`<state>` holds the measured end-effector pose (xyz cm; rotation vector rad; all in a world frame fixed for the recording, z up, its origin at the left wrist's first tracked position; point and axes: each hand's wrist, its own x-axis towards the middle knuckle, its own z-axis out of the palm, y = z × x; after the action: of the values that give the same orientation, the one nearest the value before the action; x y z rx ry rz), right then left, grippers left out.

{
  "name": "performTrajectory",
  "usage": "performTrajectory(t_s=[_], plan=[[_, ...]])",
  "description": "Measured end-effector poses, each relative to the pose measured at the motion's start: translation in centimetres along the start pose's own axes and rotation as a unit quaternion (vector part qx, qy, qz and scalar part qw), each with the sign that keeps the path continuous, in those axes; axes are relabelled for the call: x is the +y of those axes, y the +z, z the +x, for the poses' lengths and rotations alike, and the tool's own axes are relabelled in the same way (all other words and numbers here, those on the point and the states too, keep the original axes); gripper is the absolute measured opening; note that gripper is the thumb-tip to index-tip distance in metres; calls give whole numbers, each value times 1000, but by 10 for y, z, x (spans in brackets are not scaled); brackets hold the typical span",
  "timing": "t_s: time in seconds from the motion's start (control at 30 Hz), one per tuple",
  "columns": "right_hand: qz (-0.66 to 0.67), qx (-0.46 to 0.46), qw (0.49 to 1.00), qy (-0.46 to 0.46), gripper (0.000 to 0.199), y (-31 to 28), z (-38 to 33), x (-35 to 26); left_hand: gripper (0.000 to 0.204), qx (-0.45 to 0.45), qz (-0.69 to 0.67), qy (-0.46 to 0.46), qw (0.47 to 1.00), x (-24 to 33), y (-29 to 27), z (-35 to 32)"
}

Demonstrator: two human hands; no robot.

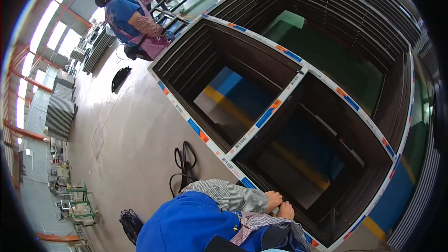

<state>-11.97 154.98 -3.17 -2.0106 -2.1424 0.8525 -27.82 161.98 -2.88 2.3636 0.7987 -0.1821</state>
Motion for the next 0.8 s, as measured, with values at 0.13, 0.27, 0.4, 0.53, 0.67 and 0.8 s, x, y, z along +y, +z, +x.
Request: performTrajectory(t_s=[0.13, 0.27, 0.4, 0.53, 0.67, 0.8], plan=[[18, 32, 996, -86, 36, 12, 0, 8, 32, -15, -45, 31, 998, -1, 5, 4], [27, 20, 997, -73, 35, -1, -1, -3, 26, 63, -31, 66, 995, -7, 4, -4], [-16, 32, 999, -14, 39, -11, -15, 13, 26, -8, 12, 38, 999, 4, -14, 5], [38, 75, 991, -103, 45, -1, -16, 28, 24, 14, 47, 77, 996, 4, -1, 11], [35, -2, 992, -119, 45, -5, -11, 26, 28, 27, -2, 136, 990, -11, 4, 10], [4, -13, 995, -100, 47, -12, -12, 29, 40, -14, -19, 100, 995, -6, 0, 16]])
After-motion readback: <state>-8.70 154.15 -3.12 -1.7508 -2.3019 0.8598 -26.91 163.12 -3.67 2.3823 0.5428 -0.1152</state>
